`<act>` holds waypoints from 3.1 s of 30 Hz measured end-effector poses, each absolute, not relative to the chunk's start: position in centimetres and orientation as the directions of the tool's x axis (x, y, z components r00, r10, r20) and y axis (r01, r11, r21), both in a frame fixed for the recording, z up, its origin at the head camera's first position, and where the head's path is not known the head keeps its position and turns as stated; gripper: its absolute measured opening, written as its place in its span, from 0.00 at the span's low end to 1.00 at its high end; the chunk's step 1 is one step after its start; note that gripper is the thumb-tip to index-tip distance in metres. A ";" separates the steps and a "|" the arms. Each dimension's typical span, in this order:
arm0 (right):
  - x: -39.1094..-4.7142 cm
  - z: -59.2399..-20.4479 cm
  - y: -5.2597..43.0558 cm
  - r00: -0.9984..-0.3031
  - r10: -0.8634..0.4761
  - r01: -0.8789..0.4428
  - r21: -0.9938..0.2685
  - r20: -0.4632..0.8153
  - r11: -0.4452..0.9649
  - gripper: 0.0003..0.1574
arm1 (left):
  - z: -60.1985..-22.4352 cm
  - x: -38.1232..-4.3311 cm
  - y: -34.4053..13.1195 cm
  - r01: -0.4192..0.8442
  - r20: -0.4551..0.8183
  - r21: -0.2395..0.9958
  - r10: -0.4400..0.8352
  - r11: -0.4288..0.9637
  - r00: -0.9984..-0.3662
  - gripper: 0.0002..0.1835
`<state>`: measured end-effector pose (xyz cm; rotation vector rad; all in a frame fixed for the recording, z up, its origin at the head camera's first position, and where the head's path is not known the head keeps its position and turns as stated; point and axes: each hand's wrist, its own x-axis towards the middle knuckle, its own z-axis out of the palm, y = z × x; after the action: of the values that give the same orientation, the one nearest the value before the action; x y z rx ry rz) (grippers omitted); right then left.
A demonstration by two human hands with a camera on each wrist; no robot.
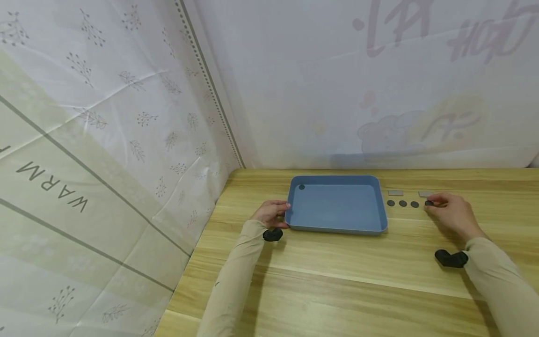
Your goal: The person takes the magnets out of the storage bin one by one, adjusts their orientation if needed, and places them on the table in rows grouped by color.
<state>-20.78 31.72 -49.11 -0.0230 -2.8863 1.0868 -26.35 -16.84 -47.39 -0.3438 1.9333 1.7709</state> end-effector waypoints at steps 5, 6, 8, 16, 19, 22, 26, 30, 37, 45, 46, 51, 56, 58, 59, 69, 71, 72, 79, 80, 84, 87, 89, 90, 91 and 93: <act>-20.9 -49.2 31.7 -0.999 0.030 0.001 -0.652 0.034 0.758 0.26 | -47.2 -26.3 -16.8 -0.507 -0.520 0.853 0.134 0.121 -0.844 0.26; -21.0 -49.2 31.8 -0.999 0.028 0.002 -0.652 0.029 0.758 0.26 | -47.2 -26.3 -16.8 -0.506 -0.519 0.854 0.134 0.121 -0.844 0.26; -21.0 -49.2 31.8 -1.000 0.023 0.008 -0.649 0.015 0.761 0.27 | -47.2 -26.3 -16.8 -0.506 -0.519 0.854 0.134 0.119 -0.845 0.26; -21.2 -49.2 31.8 -0.999 0.013 0.031 -0.646 -0.032 0.763 0.29 | -47.2 -26.3 -16.7 -0.511 -0.523 0.852 0.131 0.117 -0.842 0.27; -21.2 -49.2 31.8 -0.999 0.012 0.029 -0.644 -0.030 0.765 0.28 | -47.2 -26.4 -16.8 -0.511 -0.523 0.852 0.139 0.113 -0.841 0.27; -21.3 -49.2 31.8 -0.999 0.013 0.033 -0.644 -0.037 0.764 0.29 | -47.3 -26.4 -16.8 -0.507 -0.518 0.855 0.145 0.110 -0.843 0.27; -21.5 -49.3 31.9 -0.998 0.018 0.051 -0.645 -0.057 0.762 0.30 | -47.4 -26.5 -16.8 -0.505 -0.517 0.856 0.147 0.112 -0.843 0.26; -21.6 -49.2 31.9 -0.997 0.020 0.063 -0.653 -0.073 0.755 0.31 | -47.3 -26.4 -16.8 -0.509 -0.521 0.853 0.138 0.112 -0.842 0.25; -21.5 -49.1 31.8 -0.997 0.011 0.060 -0.669 -0.078 0.741 0.32 | -47.2 -26.3 -16.7 -0.505 -0.517 0.855 0.131 0.117 -0.846 0.26; -21.4 -49.1 31.8 -0.996 0.008 0.063 -0.675 -0.084 0.735 0.33 | -46.9 -26.1 -16.9 -0.496 -0.508 0.861 0.151 0.115 -0.848 0.26; -21.4 -49.0 31.8 -0.996 0.008 0.063 -0.675 -0.084 0.735 0.33 | -46.8 -26.1 -16.9 -0.494 -0.507 0.862 0.155 0.114 -0.848 0.26; -21.4 -49.1 31.8 -0.996 0.006 0.063 -0.674 -0.087 0.736 0.32 | -47.0 -26.2 -16.9 -0.508 -0.519 0.854 0.140 0.113 -0.843 0.25; -21.5 -49.2 31.8 -0.996 0.008 0.064 -0.674 -0.086 0.736 0.32 | -47.2 -26.3 -16.9 -0.508 -0.521 0.853 0.129 0.122 -0.844 0.26; -21.5 -49.2 31.8 -0.996 0.009 0.066 -0.674 -0.088 0.736 0.32 | -47.2 -26.3 -16.9 -0.510 -0.523 0.851 0.129 0.125 -0.842 0.26; -21.5 -49.2 31.8 -0.996 0.009 0.068 -0.674 -0.090 0.736 0.32 | -47.2 -26.3 -16.9 -0.510 -0.523 0.851 0.129 0.126 -0.842 0.26; -21.3 -48.9 31.8 -0.994 -0.001 0.074 -0.671 -0.111 0.738 0.34 | -47.2 -26.3 -16.9 -0.509 -0.521 0.853 0.143 0.116 -0.841 0.25; -21.3 -48.9 31.9 -0.993 0.002 0.083 -0.671 -0.121 0.736 0.34 | -47.2 -26.3 -16.9 -0.507 -0.521 0.853 0.145 0.121 -0.841 0.26; -21.3 -48.9 31.9 -0.992 0.000 0.086 -0.674 -0.127 0.734 0.35 | -47.2 -26.3 -16.9 -0.508 -0.522 0.853 0.145 0.123 -0.841 0.26; -21.5 -48.5 32.0 -0.992 0.007 0.093 -0.689 -0.126 0.718 0.35 | -47.3 -26.4 -17.0 -0.506 -0.522 0.853 0.150 0.129 -0.840 0.27; -21.6 -48.4 31.9 -0.993 0.015 0.092 -0.682 -0.118 0.725 0.35 | -47.2 -26.4 -17.0 -0.508 -0.523 0.852 0.149 0.129 -0.839 0.27; -22.2 -47.9 31.3 -0.997 0.036 0.075 -0.658 -0.074 0.750 0.32 | -47.1 -26.3 -16.9 -0.507 -0.523 0.851 0.144 0.135 -0.840 0.27; -22.8 -47.4 30.4 -0.998 0.042 0.059 -0.663 -0.042 0.747 0.31 | -47.0 -26.2 -16.9 -0.505 -0.522 0.852 0.142 0.138 -0.841 0.27; -23.2 -47.0 29.6 -0.999 0.045 0.042 -0.675 -0.013 0.737 0.30 | -46.9 -26.2 -16.8 -0.504 -0.521 0.852 0.141 0.139 -0.842 0.27; -23.4 -46.8 29.1 -0.999 0.047 0.035 -0.682 -0.002 0.731 0.29 | -46.9 -26.2 -16.8 -0.507 -0.523 0.851 0.141 0.136 -0.841 0.27; -23.5 -46.5 28.6 -0.999 0.046 0.031 -0.695 0.003 0.719 0.29 | -46.8 -26.1 -16.8 -0.506 -0.522 0.852 0.142 0.135 -0.841 0.27; -24.0 -46.0 27.6 -0.999 0.038 0.013 -0.708 0.020 0.707 0.28 | -46.8 -26.1 -16.8 -0.505 -0.521 0.853 0.144 0.134 -0.842 0.27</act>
<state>-23.99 27.58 -45.98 -0.0431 -2.8710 1.1899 -26.14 -16.82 -46.78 -0.3452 1.9318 1.7564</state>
